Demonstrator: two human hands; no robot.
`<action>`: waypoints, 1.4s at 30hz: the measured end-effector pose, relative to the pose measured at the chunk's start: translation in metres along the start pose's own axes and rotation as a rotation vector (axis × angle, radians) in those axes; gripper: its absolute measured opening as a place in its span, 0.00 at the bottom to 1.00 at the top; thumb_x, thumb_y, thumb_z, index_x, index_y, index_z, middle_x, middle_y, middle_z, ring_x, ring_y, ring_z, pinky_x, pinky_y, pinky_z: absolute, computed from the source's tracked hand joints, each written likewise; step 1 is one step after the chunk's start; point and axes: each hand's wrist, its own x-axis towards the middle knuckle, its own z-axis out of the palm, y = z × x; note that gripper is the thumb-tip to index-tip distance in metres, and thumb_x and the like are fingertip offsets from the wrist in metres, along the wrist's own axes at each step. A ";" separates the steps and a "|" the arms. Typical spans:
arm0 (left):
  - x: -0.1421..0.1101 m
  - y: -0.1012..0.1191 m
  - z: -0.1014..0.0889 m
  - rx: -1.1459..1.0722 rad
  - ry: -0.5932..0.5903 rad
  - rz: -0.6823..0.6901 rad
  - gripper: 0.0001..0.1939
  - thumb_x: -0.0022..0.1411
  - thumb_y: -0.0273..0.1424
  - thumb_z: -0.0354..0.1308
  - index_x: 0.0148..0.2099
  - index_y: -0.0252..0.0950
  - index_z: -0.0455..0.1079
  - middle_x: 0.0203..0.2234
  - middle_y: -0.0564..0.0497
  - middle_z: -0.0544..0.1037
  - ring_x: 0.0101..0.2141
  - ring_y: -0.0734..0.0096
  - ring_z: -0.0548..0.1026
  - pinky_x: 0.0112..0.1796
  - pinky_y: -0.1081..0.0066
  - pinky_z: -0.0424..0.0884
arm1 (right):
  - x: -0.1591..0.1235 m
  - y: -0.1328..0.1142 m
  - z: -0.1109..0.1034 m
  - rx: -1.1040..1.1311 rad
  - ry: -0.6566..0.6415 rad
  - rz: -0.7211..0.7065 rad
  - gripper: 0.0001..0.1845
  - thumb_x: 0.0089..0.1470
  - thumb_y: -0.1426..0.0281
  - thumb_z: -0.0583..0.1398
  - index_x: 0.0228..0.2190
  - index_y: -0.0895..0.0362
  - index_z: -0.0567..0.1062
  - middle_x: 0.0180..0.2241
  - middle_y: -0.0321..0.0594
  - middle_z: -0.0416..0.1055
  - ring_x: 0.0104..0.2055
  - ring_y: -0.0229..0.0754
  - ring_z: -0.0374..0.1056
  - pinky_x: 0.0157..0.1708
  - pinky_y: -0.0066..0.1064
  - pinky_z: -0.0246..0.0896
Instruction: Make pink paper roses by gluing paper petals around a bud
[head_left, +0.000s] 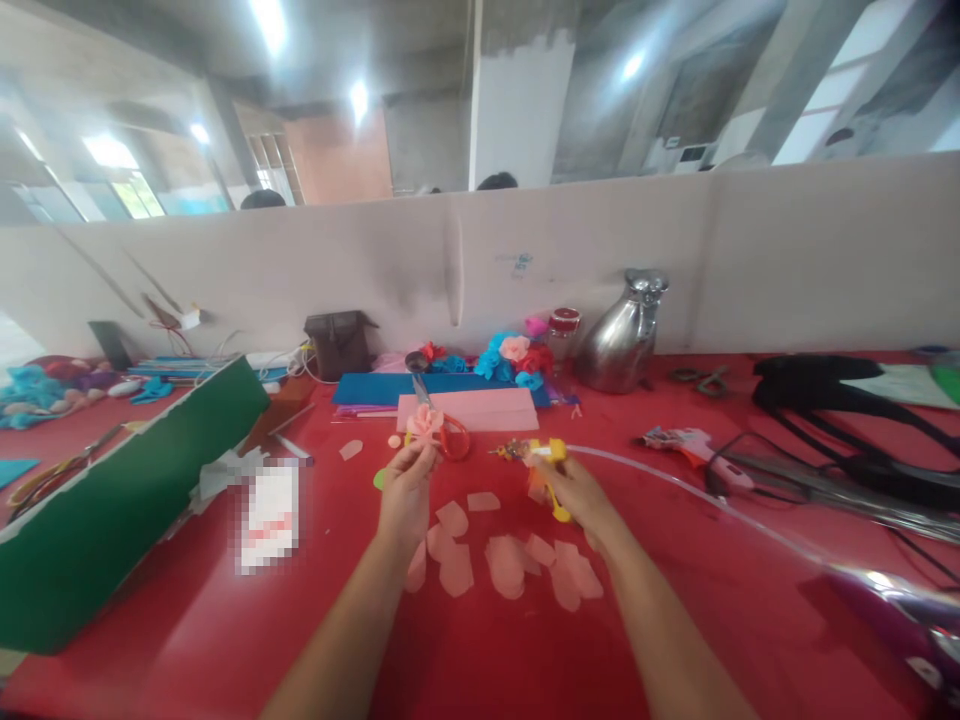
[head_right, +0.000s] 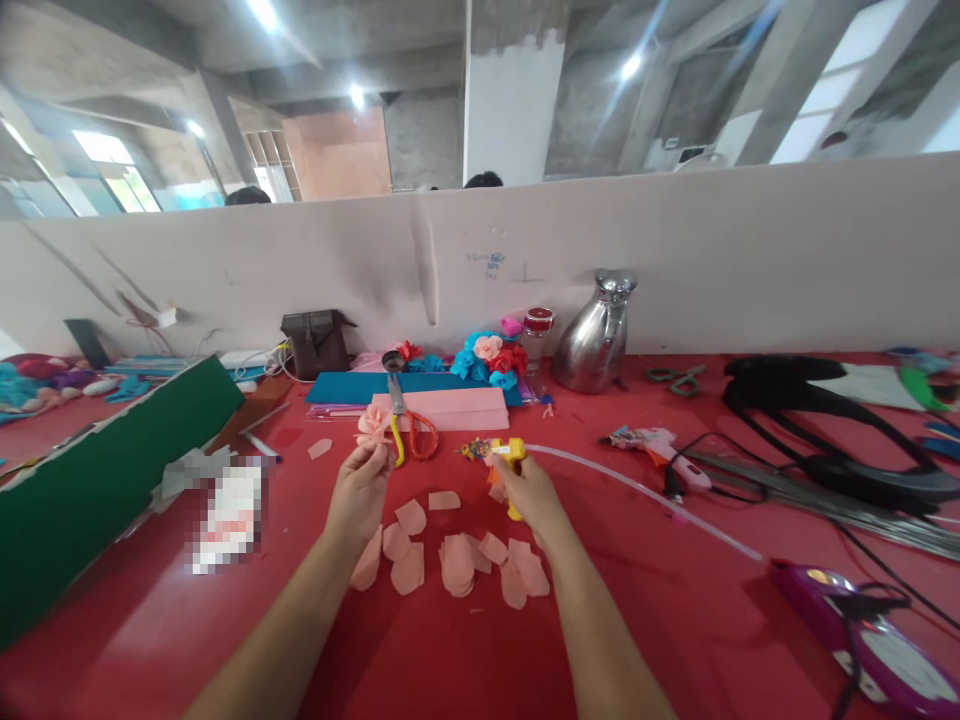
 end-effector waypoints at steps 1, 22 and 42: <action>-0.001 0.002 0.001 -0.034 -0.014 -0.026 0.08 0.43 0.31 0.67 0.28 0.34 0.74 0.24 0.54 0.72 0.26 0.80 0.67 0.31 0.77 0.63 | 0.003 0.005 -0.002 -0.082 0.033 -0.010 0.18 0.47 0.53 0.57 0.24 0.56 0.71 0.17 0.37 0.66 0.22 0.43 0.66 0.22 0.31 0.55; -0.013 0.002 0.008 -0.194 -0.153 -0.244 0.09 0.44 0.30 0.68 0.30 0.37 0.72 0.25 0.56 0.75 0.27 0.79 0.71 0.32 0.76 0.67 | -0.066 -0.091 0.073 0.643 0.008 -0.415 0.11 0.47 0.65 0.63 0.31 0.54 0.67 0.31 0.37 0.70 0.36 0.41 0.69 0.39 0.34 0.66; -0.020 -0.010 0.012 -0.157 -0.133 -0.256 0.06 0.42 0.27 0.67 0.26 0.35 0.74 0.22 0.54 0.75 0.24 0.80 0.69 0.30 0.76 0.65 | -0.060 -0.077 0.067 0.752 -0.015 -0.337 0.08 0.48 0.65 0.62 0.30 0.54 0.69 0.30 0.36 0.69 0.33 0.39 0.67 0.32 0.30 0.65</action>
